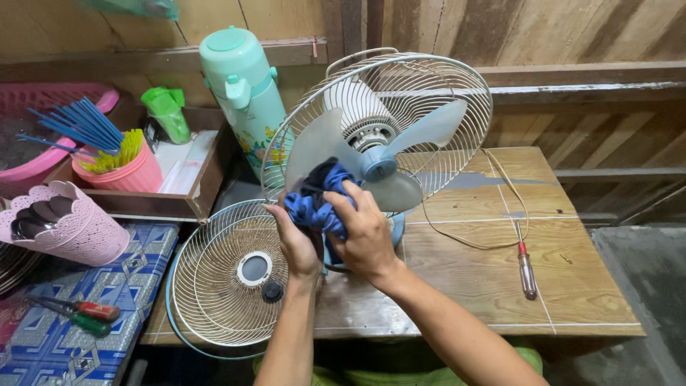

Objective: The person removes the front fan cage and outer ring, then wipes the fan blades with a blue cloth. They reattach the front cage and outer ring, then remove the central hub cap and wipe the blades again before removing the fan blade assembly.

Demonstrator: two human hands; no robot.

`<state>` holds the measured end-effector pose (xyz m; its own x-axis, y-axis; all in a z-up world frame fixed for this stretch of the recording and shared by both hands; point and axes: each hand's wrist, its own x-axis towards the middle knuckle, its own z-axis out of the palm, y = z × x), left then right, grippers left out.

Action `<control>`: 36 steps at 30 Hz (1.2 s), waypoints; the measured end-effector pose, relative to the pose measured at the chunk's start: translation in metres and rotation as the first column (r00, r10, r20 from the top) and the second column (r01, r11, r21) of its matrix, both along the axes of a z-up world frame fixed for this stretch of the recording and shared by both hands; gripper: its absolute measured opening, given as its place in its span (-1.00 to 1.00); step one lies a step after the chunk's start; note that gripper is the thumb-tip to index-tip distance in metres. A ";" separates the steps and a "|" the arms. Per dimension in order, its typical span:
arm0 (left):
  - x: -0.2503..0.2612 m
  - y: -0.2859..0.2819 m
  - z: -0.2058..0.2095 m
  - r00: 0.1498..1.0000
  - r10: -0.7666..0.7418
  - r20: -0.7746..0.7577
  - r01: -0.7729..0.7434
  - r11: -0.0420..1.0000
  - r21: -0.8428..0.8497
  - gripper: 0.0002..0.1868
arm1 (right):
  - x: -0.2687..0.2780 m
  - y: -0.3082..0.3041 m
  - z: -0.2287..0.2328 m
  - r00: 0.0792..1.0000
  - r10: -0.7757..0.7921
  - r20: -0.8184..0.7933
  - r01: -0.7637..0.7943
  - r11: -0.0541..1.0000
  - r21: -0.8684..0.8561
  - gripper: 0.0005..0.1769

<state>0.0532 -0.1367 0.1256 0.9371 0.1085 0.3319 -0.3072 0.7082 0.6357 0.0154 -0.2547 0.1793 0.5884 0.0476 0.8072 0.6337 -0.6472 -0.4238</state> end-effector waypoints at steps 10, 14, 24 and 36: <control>0.001 0.002 -0.008 0.999 0.002 -0.042 -0.004 0.999 -0.052 -0.28 | 0.006 0.002 -0.003 0.998 0.064 -0.028 -0.066 0.997 -0.049 -0.36; -0.005 0.002 -0.014 0.983 0.166 -0.081 -0.153 0.976 0.153 -0.25 | -0.009 -0.006 -0.040 0.990 0.090 -0.105 -0.093 0.995 -0.029 -0.30; -0.056 -0.026 -0.056 0.906 0.139 -0.399 0.046 0.906 0.422 -0.43 | -0.025 -0.049 -0.096 0.968 -0.252 -0.015 0.233 0.869 0.437 -0.40; 0.000 -0.059 0.093 0.849 0.186 0.494 -0.499 0.590 0.635 -0.35 | 0.024 -0.063 -0.018 0.995 -0.084 0.045 0.031 0.734 0.679 -0.47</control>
